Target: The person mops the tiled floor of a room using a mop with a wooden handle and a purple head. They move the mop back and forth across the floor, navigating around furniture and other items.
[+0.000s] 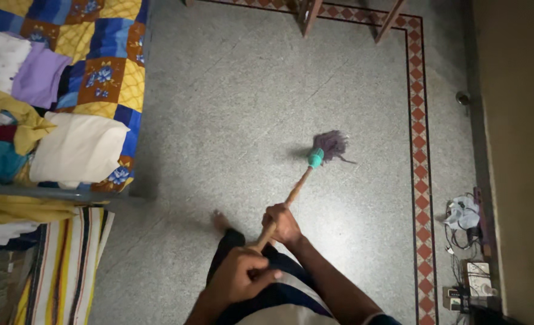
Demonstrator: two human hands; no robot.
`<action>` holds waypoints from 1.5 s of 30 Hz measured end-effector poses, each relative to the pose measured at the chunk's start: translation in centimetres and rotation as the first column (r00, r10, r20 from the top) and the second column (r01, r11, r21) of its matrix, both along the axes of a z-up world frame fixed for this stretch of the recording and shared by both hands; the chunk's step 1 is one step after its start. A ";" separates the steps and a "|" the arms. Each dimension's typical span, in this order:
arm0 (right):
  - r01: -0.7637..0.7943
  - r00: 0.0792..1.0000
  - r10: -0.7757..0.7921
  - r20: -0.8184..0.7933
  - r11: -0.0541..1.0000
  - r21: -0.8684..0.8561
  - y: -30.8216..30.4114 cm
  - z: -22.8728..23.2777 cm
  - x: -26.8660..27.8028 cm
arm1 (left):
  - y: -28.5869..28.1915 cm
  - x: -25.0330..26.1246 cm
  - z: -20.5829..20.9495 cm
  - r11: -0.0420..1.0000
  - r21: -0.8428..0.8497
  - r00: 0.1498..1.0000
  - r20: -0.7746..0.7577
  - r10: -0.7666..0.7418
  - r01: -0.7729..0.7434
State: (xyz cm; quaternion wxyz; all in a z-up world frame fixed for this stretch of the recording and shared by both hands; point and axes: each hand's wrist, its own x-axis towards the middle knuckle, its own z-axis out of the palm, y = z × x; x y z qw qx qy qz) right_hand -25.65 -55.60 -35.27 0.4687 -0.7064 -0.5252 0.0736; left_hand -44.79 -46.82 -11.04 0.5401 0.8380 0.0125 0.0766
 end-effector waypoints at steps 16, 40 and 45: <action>-0.573 0.815 0.571 0.103 0.819 -0.009 20.6 2.1 -11.4 | 7.1 -13.3 -2.6 0.853 0.078 0.851 -0.063 0.521 -0.516; -0.220 0.964 0.229 0.132 0.972 -0.076 6.9 1.3 -12.1 | 1.7 -13.7 -0.4 0.999 -0.010 0.993 -0.111 0.043 -0.044; 0.007 1.000 -0.007 0.025 1.000 -0.001 -2.5 -1.2 -12.1 | -3.8 -11.7 -2.7 0.992 0.103 0.996 -0.061 -0.062 0.068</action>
